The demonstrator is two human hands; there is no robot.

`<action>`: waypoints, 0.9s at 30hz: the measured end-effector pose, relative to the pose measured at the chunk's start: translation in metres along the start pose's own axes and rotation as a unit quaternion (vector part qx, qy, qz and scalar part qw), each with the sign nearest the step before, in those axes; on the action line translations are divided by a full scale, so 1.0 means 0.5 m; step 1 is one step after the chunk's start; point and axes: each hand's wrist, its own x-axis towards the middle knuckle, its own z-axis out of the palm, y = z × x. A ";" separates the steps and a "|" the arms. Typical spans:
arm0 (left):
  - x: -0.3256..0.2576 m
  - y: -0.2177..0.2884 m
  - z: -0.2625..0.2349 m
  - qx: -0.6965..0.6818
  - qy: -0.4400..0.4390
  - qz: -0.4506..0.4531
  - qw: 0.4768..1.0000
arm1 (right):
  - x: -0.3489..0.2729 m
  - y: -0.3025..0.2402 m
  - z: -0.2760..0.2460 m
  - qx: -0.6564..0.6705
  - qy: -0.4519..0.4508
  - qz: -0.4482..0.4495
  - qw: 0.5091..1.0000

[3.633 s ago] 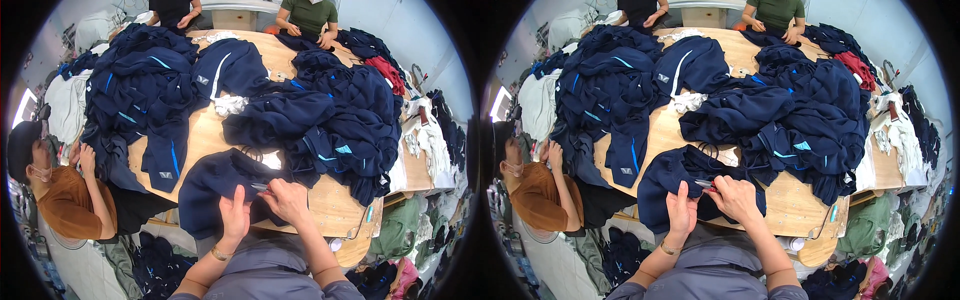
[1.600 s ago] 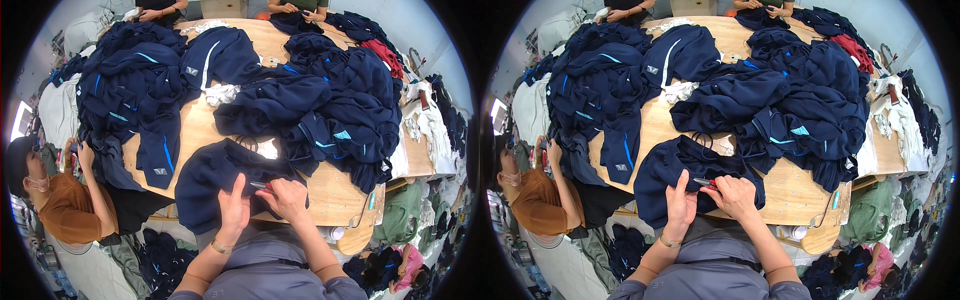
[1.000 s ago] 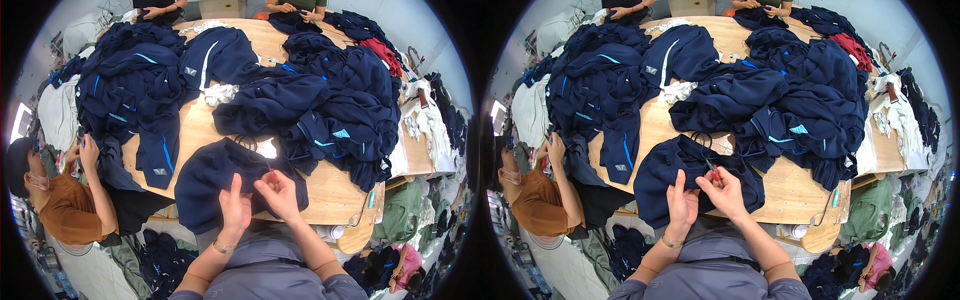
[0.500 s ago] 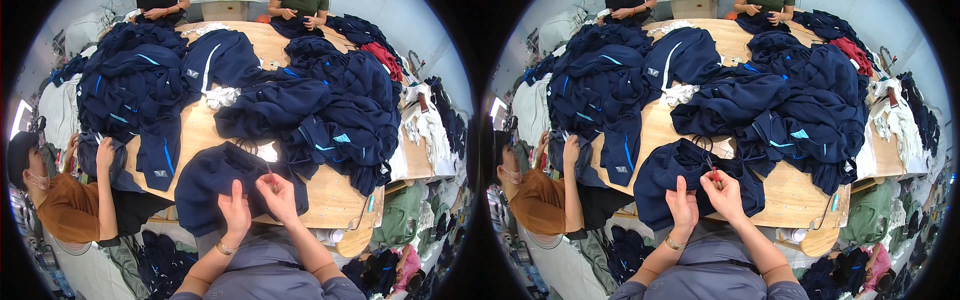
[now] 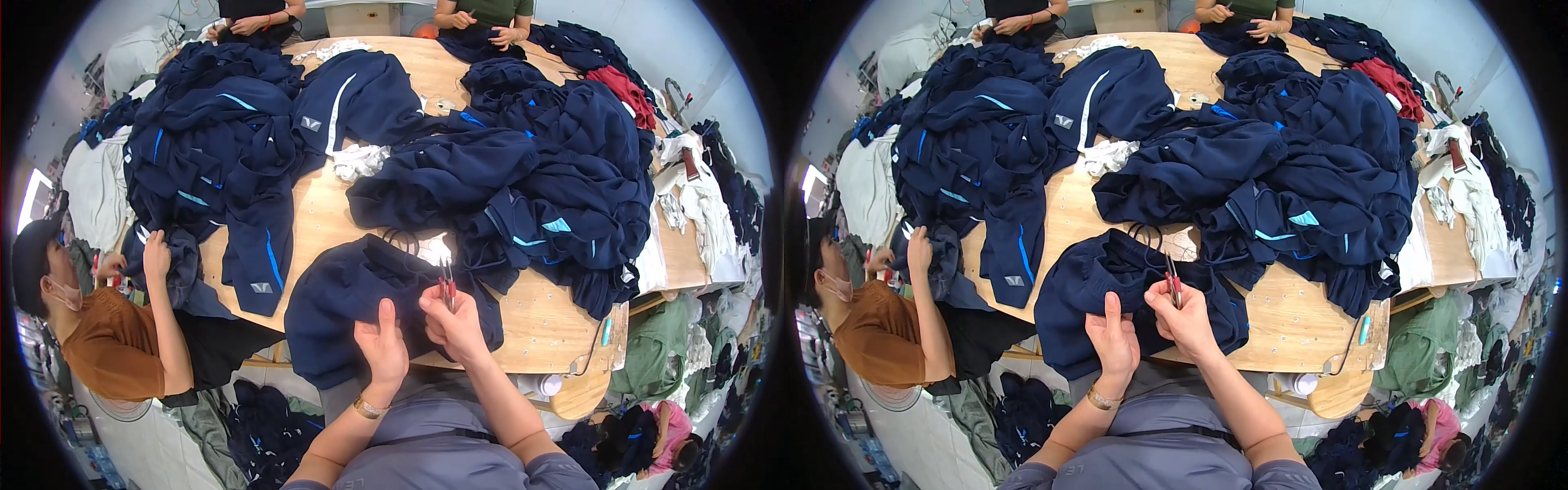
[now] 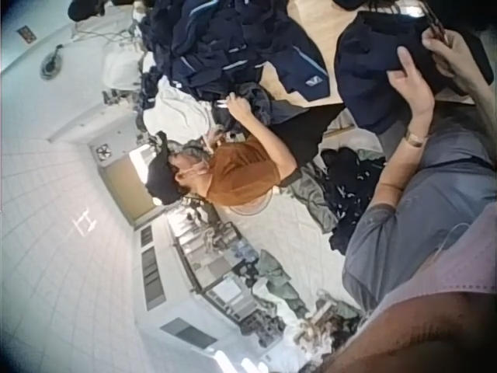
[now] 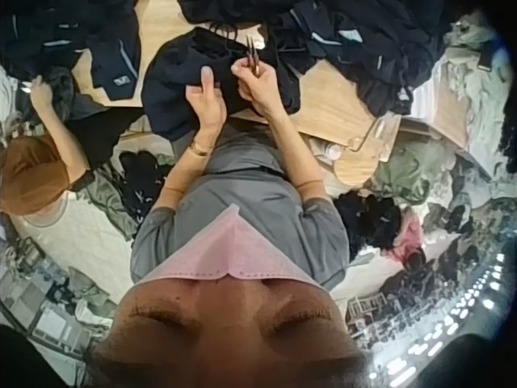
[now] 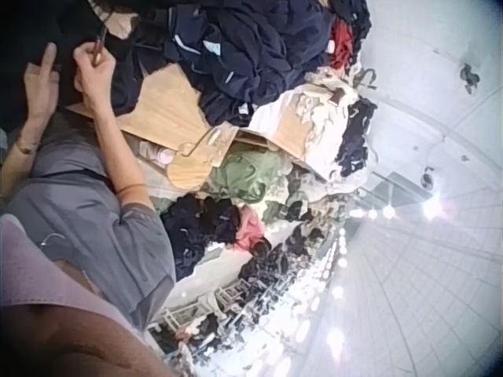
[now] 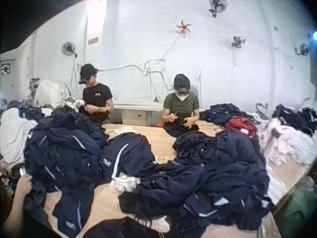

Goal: Trimming excess loose threads from blue athletic jackets using small thread nippers.

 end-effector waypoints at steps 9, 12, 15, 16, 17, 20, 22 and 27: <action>0.001 0.045 0.021 -0.043 0.008 -0.111 0.993 | -0.007 0.001 0.008 -0.226 -0.066 -0.076 0.969; 0.010 0.059 0.028 -0.065 0.010 -0.173 0.983 | -0.017 -0.001 -0.008 -0.215 -0.123 -0.084 0.965; 0.013 0.066 0.030 -0.090 -0.011 -0.180 0.980 | -0.011 0.002 -0.013 -0.213 -0.095 -0.106 0.967; 0.013 0.066 0.029 -0.097 -0.011 -0.185 0.978 | -0.009 0.003 -0.013 -0.218 -0.065 -0.126 0.966; 0.014 0.065 0.028 -0.104 -0.012 -0.190 0.976 | -0.007 0.006 -0.007 -0.232 -0.027 -0.142 0.962; 0.014 0.056 0.016 -0.116 -0.017 -0.187 0.975 | 0.002 0.022 -0.019 -0.298 0.010 -0.195 0.934; 0.013 0.050 0.009 -0.121 -0.018 -0.175 0.977 | -0.002 0.019 -0.009 -0.323 0.020 -0.209 0.923; 0.006 0.035 -0.004 -0.127 -0.035 -0.149 0.980 | -0.006 0.012 0.021 -0.431 0.049 -0.260 0.863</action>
